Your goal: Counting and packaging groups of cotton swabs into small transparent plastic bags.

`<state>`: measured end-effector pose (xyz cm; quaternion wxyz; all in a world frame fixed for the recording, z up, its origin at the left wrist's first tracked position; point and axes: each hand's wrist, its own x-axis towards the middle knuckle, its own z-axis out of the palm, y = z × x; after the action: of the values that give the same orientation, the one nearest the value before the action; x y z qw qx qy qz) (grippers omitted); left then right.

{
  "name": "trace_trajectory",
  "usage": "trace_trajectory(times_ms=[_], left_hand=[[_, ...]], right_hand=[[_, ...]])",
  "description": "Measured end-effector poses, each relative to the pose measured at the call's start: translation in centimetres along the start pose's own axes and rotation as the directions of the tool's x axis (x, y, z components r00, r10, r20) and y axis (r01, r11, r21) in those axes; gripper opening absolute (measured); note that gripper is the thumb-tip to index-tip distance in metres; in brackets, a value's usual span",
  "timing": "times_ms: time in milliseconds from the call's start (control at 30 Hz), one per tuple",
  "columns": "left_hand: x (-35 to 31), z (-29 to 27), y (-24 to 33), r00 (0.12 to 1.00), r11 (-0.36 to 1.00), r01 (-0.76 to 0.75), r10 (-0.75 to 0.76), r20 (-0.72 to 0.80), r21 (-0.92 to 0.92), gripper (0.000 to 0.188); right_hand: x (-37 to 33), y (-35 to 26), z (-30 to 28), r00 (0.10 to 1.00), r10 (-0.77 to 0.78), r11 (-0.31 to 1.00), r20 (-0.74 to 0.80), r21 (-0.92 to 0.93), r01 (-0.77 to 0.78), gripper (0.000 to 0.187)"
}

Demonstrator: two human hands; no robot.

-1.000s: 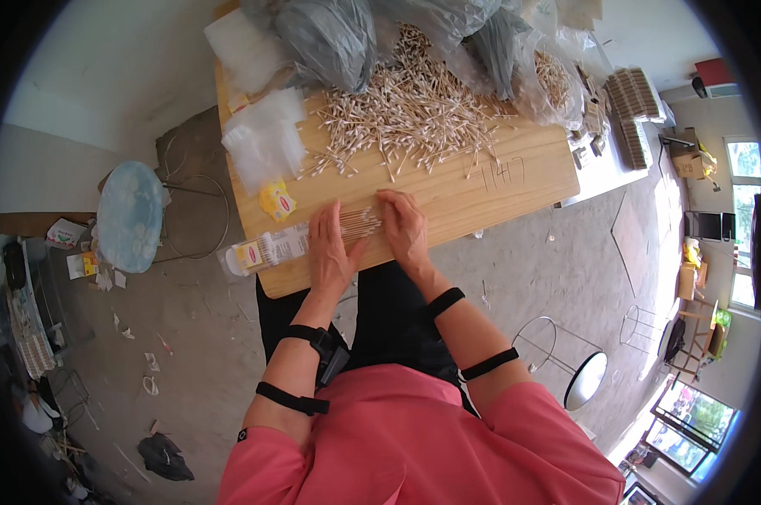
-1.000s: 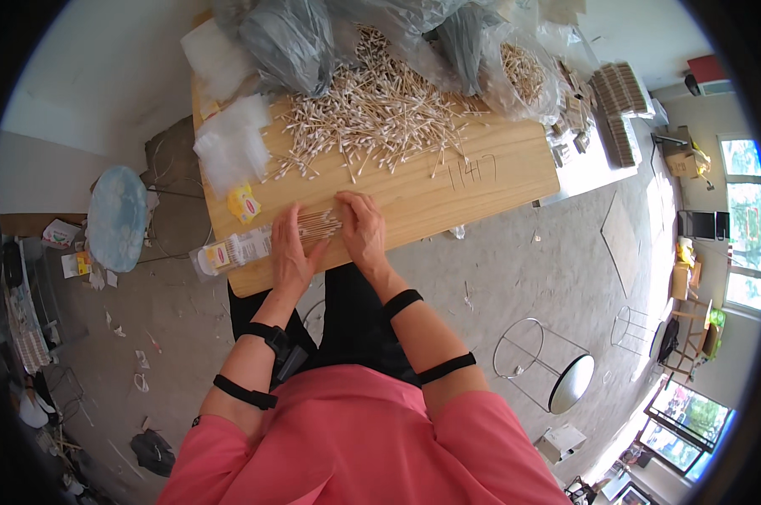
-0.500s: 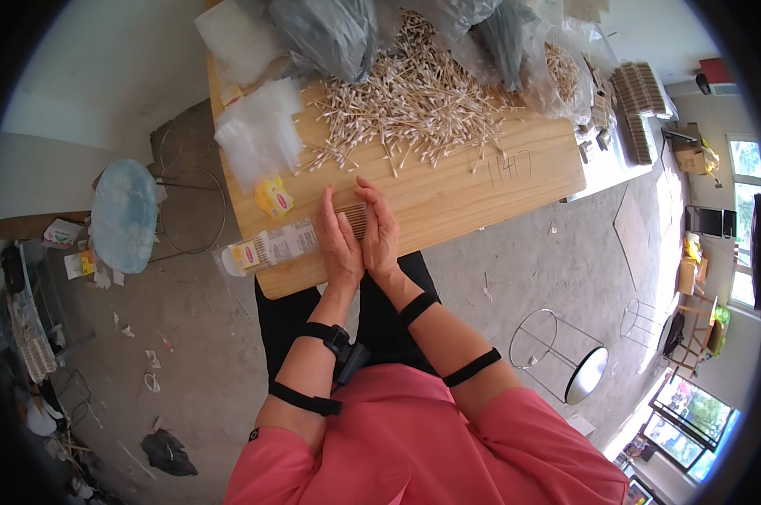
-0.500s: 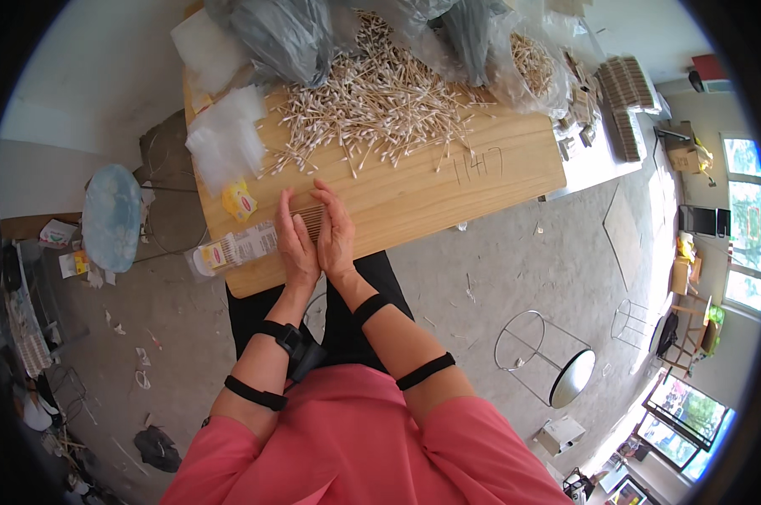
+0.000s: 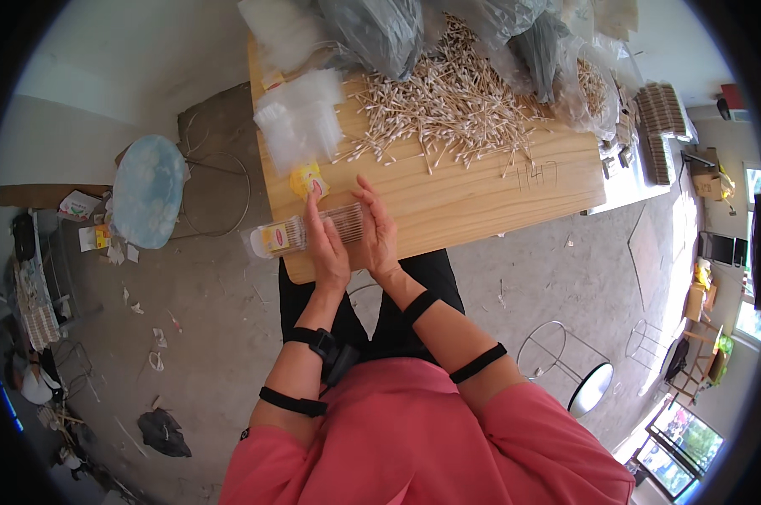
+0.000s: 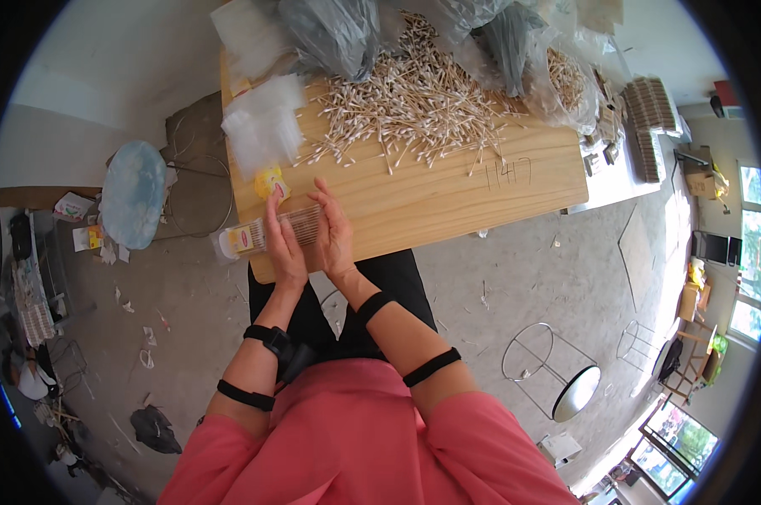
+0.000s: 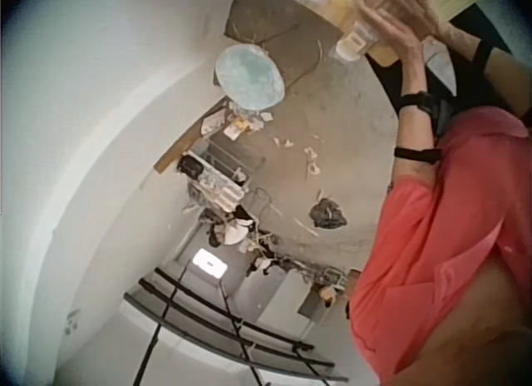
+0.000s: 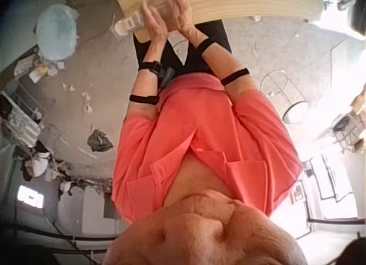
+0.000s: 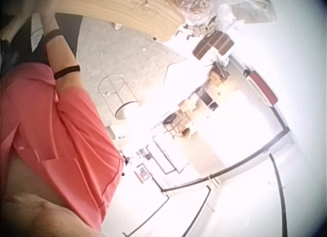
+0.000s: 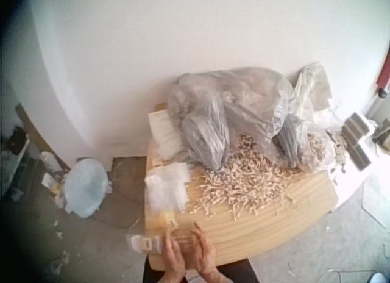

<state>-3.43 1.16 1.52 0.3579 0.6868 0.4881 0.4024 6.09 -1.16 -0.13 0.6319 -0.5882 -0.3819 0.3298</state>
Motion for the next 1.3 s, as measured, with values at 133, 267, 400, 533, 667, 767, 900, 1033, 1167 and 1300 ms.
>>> trace_trajectory(times_ms=[133,267,400,533,667,767,900,1033,1167,1300], left_hand=[[-2.5,-4.4,0.2,0.999,0.987,-0.041,0.035,0.041,0.153,0.049],[-6.6,-6.9,0.8,0.96,0.948,-0.118,0.034,0.277,0.295,0.065],[-7.0,-5.8,0.6,0.874,0.86,-0.229,-0.025,0.485,0.457,0.092],[-4.2,-3.5,1.0,0.847,0.754,-0.283,-0.094,0.524,0.592,0.105],[-3.1,-2.9,-0.7,0.874,0.649,-0.329,-0.065,0.482,0.686,0.11],[-3.3,-2.2,-0.8,0.872,0.571,-0.339,-0.106,0.477,0.747,0.111],[-2.8,-2.9,0.7,0.843,0.591,-0.334,-0.162,0.513,0.735,0.112],[-2.7,-6.1,-0.1,0.874,0.798,-0.223,-0.09,0.477,0.56,0.112],[-2.2,-9.7,-2.7,0.926,0.769,-0.243,0.003,0.376,0.591,0.105],[-1.8,-10.2,-4.0,0.862,0.762,-0.319,-0.013,0.506,0.563,0.102]], right_hand=[[-0.4,-1.8,-3.7,0.976,-0.107,0.943,0.192,-0.29,0.16,0.039],[-1.5,-2.0,-3.8,0.832,-0.116,0.686,0.542,-0.562,0.462,0.058],[-1.2,-0.8,-1.9,0.82,0.013,0.467,0.572,-0.729,0.501,0.065],[-1.4,-0.2,-1.8,0.813,0.008,0.385,0.582,-0.752,0.535,0.062],[-1.5,-0.3,-1.4,0.807,0.056,0.384,0.588,-0.759,0.527,0.058],[-1.5,-0.5,-2.0,0.8,0.047,0.452,0.598,-0.727,0.517,0.057],[-1.3,-0.2,-2.7,0.784,0.0,0.434,0.62,-0.707,0.559,0.057],[-1.4,0.0,-2.7,0.798,-0.008,0.397,0.602,-0.731,0.556,0.057],[-1.6,-0.2,-2.5,0.792,0.034,0.377,0.61,-0.741,0.555,0.056],[-1.6,-0.4,-2.4,0.794,0.017,0.386,0.607,-0.737,0.555,0.057]])
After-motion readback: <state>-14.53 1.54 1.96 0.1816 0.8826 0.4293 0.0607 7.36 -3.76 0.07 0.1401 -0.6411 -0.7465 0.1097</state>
